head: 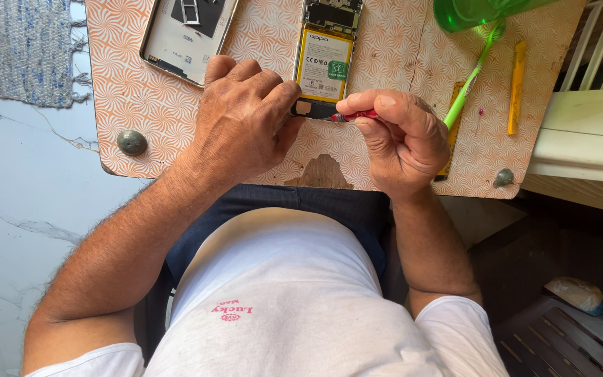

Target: The person uses a red screwdriver to remove screws from the back of a disassembled smartphone and places them into the phone's back cover. The person then uses a yellow plastic pry tool to lift a component near the top of the phone chassis.

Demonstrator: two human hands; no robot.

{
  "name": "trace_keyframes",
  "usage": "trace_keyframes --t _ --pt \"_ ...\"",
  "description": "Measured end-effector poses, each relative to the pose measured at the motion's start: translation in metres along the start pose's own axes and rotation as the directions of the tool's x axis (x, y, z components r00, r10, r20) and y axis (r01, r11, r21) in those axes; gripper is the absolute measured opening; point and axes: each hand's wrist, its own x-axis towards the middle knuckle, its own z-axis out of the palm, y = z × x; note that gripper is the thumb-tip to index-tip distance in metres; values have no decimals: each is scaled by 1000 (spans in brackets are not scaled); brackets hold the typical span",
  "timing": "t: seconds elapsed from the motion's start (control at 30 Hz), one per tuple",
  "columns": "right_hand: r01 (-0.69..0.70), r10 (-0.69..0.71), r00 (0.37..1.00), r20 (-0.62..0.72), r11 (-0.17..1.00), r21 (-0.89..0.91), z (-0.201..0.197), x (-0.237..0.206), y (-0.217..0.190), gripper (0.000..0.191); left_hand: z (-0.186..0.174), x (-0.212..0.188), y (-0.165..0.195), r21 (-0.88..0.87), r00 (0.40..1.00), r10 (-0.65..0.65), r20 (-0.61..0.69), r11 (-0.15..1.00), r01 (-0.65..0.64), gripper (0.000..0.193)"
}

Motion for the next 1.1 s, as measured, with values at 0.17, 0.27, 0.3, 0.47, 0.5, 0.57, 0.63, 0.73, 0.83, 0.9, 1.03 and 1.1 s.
trace_keyframes --t 0.17,0.27,0.3,0.47,0.5,0.57,0.63,0.73,0.83,0.9,1.03,1.1 --pt "-9 9 1000 -12 1000 -12 1 -1 1 34 0 1 0 3 1000 10 -6 1000 -10 28" --pt "-33 33 999 12 999 9 1 -2 2 33 0 1 0 0 1000 3 1 1000 -3 29" --pt "-26 26 1000 10 1000 -2 1 -2 2 33 -1 0 0 -2 1000 -1 4 1000 1 29" --pt "-14 14 1000 -14 1000 -3 1 -2 1 34 1 -1 1 12 1000 7 -5 1000 -7 29" --pt "-8 8 1000 -10 1000 -2 0 -2 1 34 2 -1 0 18 1000 9 -3 1000 -9 29" --pt "3 -3 1000 -4 1000 1 -1 -1 -1 34 2 -1 0 24 1000 2 0 1000 -2 29" --pt "7 -7 1000 -6 1000 19 -1 -1 -2 35 3 -1 0 27 1000 0 2 1000 0 29" --pt "-3 4 1000 -24 1000 27 -1 -3 -1 35 2 -1 0 25 1000 -1 1 1000 1 30" --pt "-27 27 999 -18 1000 16 1 -4 4 34 3 0 1 18 1000 -7 2 1000 6 29" --pt "-41 42 999 -23 999 35 1 -5 7 34 3 -1 1 3 1000 -16 13 1000 16 29" --pt "-44 51 996 -70 994 96 -1 -7 9 34 2 -2 1 7 1000 2 -23 1000 -1 29" --pt "-41 52 994 -99 993 111 -1 -8 9 35 2 -1 1 3 1000 3 -20 1000 -3 28"
